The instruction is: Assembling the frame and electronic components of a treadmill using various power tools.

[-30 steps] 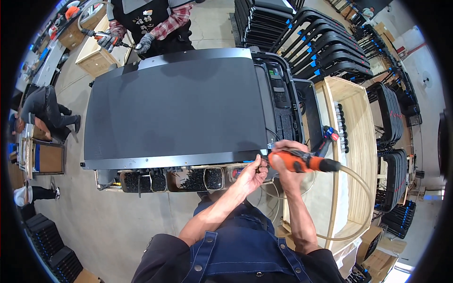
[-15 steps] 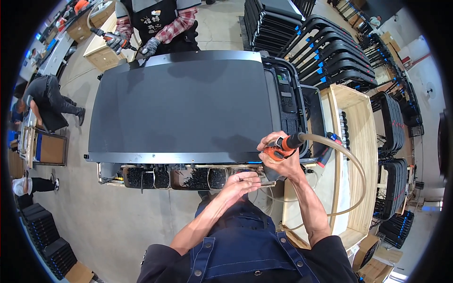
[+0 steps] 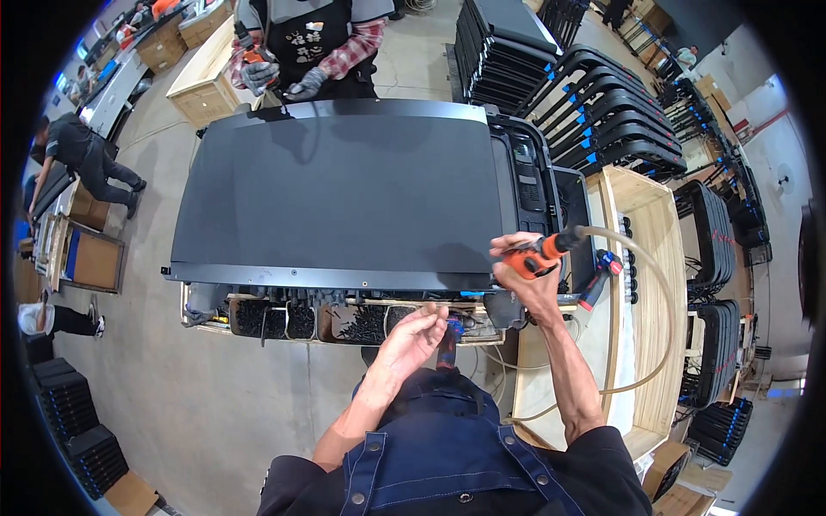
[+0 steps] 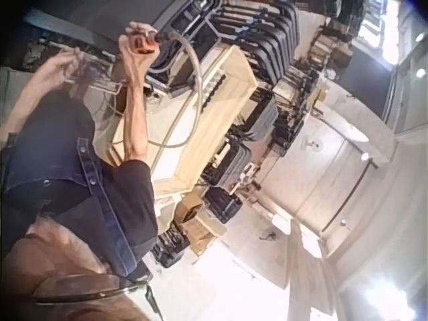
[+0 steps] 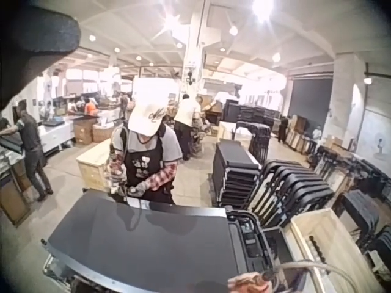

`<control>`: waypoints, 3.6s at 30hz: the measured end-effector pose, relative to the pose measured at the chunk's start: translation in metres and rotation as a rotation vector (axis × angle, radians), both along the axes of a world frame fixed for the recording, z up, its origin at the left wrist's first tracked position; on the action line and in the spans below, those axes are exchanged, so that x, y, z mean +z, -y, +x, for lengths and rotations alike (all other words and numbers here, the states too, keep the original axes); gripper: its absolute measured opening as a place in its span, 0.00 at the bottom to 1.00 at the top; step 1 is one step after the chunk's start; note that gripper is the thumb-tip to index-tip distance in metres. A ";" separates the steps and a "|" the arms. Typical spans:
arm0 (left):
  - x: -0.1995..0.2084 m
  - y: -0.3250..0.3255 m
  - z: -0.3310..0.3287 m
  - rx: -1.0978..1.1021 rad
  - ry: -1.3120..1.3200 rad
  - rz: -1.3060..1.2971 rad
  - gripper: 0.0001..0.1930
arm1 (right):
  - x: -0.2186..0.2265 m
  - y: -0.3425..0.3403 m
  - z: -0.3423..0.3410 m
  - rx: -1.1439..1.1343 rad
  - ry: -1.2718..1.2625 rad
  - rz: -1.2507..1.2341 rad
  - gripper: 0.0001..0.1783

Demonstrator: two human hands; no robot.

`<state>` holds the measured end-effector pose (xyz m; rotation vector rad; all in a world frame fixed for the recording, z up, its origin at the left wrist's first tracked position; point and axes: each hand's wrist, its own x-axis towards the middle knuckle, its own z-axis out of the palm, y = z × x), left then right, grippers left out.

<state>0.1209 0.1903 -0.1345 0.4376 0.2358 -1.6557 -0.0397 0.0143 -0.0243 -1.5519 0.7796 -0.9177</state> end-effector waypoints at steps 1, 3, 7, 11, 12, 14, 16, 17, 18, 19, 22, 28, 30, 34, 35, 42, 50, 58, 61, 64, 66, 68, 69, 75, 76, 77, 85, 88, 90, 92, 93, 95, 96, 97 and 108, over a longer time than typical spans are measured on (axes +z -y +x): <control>0.002 -0.003 -0.001 0.031 -0.137 0.128 0.10 | 0.007 -0.002 -0.001 -0.046 -0.006 0.013 0.20; -0.010 -0.008 -0.003 0.060 -0.103 0.078 0.11 | 0.015 -0.006 -0.009 -0.099 0.081 -0.016 0.21; -0.012 -0.010 -0.004 0.092 -0.099 0.147 0.13 | 0.015 -0.026 -0.024 -0.096 0.296 0.009 0.24; -0.018 -0.017 -0.004 0.024 -0.115 0.057 0.15 | 0.002 -0.048 -0.027 -0.044 0.434 0.166 0.25; -0.019 -0.019 -0.005 0.012 -0.041 0.053 0.17 | -0.002 -0.053 -0.027 -0.055 0.472 0.209 0.25; -0.012 -0.021 -0.007 -0.047 0.140 0.131 0.19 | -0.006 -0.062 -0.028 -0.070 0.511 0.262 0.25; -0.004 -0.021 -0.009 -0.039 0.189 0.207 0.20 | -0.009 -0.068 -0.028 -0.085 0.620 0.311 0.25; 0.000 -0.020 -0.010 -0.036 0.233 0.274 0.20 | -0.011 -0.072 -0.028 -0.083 0.624 0.321 0.25; 0.003 -0.020 -0.010 -0.008 0.224 0.307 0.21 | -0.011 -0.075 -0.027 -0.092 0.644 0.339 0.26; 0.002 -0.022 -0.010 -0.004 0.229 0.314 0.21 | -0.012 -0.078 -0.024 -0.099 0.664 0.358 0.26; -0.008 -0.027 -0.004 0.076 0.096 0.239 0.19 | -0.018 -0.084 -0.016 -0.103 0.688 0.342 0.26; -0.005 -0.029 0.003 0.134 0.102 0.347 0.13 | -0.023 -0.095 0.005 -0.184 0.682 0.317 0.26; -0.005 -0.030 0.010 0.140 0.082 0.330 0.13 | -0.021 -0.097 0.015 -0.211 0.680 0.321 0.25; -0.003 -0.033 0.030 0.155 0.052 0.328 0.12 | -0.013 -0.102 0.038 -0.210 0.694 0.288 0.26; -0.002 -0.034 0.035 0.153 0.044 0.332 0.12 | -0.009 -0.104 0.044 -0.208 0.690 0.269 0.26; 0.010 -0.037 0.063 0.188 0.112 0.304 0.10 | -0.003 -0.116 0.087 -0.192 0.632 0.198 0.27; -0.001 -0.028 0.083 0.128 -0.049 0.341 0.11 | -0.002 -0.129 0.124 -0.159 0.443 0.031 0.27; -0.023 -0.003 0.091 0.105 -0.261 0.241 0.18 | -0.009 -0.118 0.174 -0.027 0.163 -0.087 0.27; -0.033 -0.006 0.095 0.079 -0.275 0.237 0.17 | -0.005 -0.110 0.196 0.034 0.111 -0.026 0.24; -0.035 -0.012 0.098 0.038 -0.192 0.208 0.15 | -0.004 -0.100 0.215 0.146 0.008 0.003 0.20; -0.029 -0.017 0.100 0.019 -0.010 0.257 0.13 | -0.002 -0.092 0.221 0.312 -0.064 -0.152 0.22; -0.034 -0.032 0.108 -0.028 0.342 0.204 0.11 | -0.004 -0.093 0.227 0.488 -0.151 -0.246 0.23; -0.036 -0.040 0.111 -0.019 0.339 0.208 0.11 | -0.004 -0.095 0.228 0.497 -0.151 -0.243 0.23; -0.039 -0.080 0.131 -0.009 0.437 0.245 0.20 | -0.012 -0.091 0.223 0.323 -0.051 -0.061 0.21; -0.032 -0.086 0.136 -0.024 0.508 0.136 0.21 | -0.013 -0.091 0.222 0.338 -0.080 -0.125 0.22; -0.026 -0.087 0.138 -0.019 0.506 0.135 0.21 | -0.013 -0.091 0.221 0.343 -0.082 -0.127 0.22; 0.004 -0.102 0.149 -0.120 0.599 -0.001 0.20 | -0.027 -0.094 0.214 0.315 -0.148 -0.257 0.22; 0.007 -0.106 0.151 -0.137 0.720 0.002 0.19 | -0.019 -0.102 0.219 0.303 -0.109 -0.159 0.23; 0.005 -0.111 0.149 -0.095 0.635 0.031 0.19 | -0.016 -0.099 0.221 0.323 -0.053 -0.070 0.24; 0.002 -0.115 0.149 -0.033 0.479 0.049 0.20 | -0.006 -0.099 0.221 0.231 -0.001 0.009 0.24; 0.000 -0.113 0.149 -0.024 0.486 0.059 0.20 | 0.001 -0.099 0.218 0.181 0.024 0.086 0.24; -0.001 -0.114 0.151 0.061 0.361 0.025 0.20 | 0.010 -0.099 0.209 0.166 0.115 0.070 0.23; -0.001 -0.117 0.149 0.077 0.332 -0.003 0.20 | 0.011 -0.100 0.203 0.194 0.235 0.132 0.23; 0.000 -0.116 0.148 0.079 0.345 0.007 0.20 | 0.013 -0.100 0.198 0.214 0.357 0.188 0.24; -0.028 -0.139 0.141 0.193 0.279 0.101 0.12 | 0.003 -0.107 0.178 0.238 0.551 0.440 0.25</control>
